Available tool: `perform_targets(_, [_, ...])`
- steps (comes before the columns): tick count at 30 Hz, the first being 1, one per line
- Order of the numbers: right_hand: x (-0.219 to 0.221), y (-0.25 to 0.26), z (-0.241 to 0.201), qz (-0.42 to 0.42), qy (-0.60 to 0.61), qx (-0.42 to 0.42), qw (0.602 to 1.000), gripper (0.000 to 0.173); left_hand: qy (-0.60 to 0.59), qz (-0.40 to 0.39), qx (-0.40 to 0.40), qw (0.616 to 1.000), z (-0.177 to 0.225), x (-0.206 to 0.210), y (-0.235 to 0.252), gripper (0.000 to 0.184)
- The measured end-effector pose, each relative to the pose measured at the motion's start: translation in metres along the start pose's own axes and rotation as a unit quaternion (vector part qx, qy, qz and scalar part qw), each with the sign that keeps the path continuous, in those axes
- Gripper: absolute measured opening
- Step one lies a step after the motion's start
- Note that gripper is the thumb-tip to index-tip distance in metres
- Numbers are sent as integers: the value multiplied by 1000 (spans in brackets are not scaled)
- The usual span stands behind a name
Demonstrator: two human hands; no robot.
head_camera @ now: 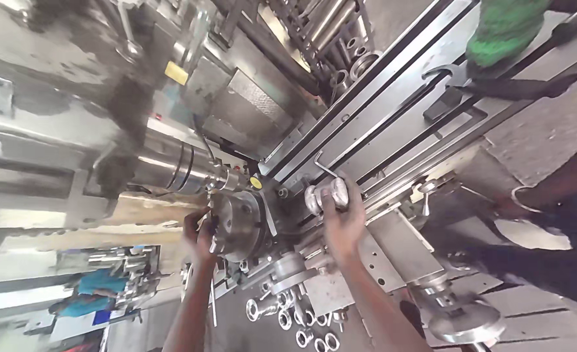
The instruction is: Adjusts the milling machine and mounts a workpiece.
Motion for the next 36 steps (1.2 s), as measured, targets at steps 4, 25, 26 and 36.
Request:
perform_targets(4, [55,-38,5,-165,-106,48,979,47,1,-9,-16,1000,0,1,-4,32])
perform_targets(25, [-10,-6,-5,2,65,-7,998,48,-43,-1,23,999,4,1,-5,30])
perform_targets(26, [-13,-10,-4,31,70,-9,997,48,-41,-3,25,999,4,2,-5,30])
perform_targets(36, [14,-11,-11,-135,-30,9,990,43,-34,0,7,999,5,-3,-11,34])
Point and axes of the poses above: each hand's wrist, its own y-axis towards the middle knuckle, its own x-axis out of the palm, z = x × y, the point moved 9 cm from there along y, towards the middle knuckle, and after that the axes turned 13 degrees about -y, right-handed, at the moved point
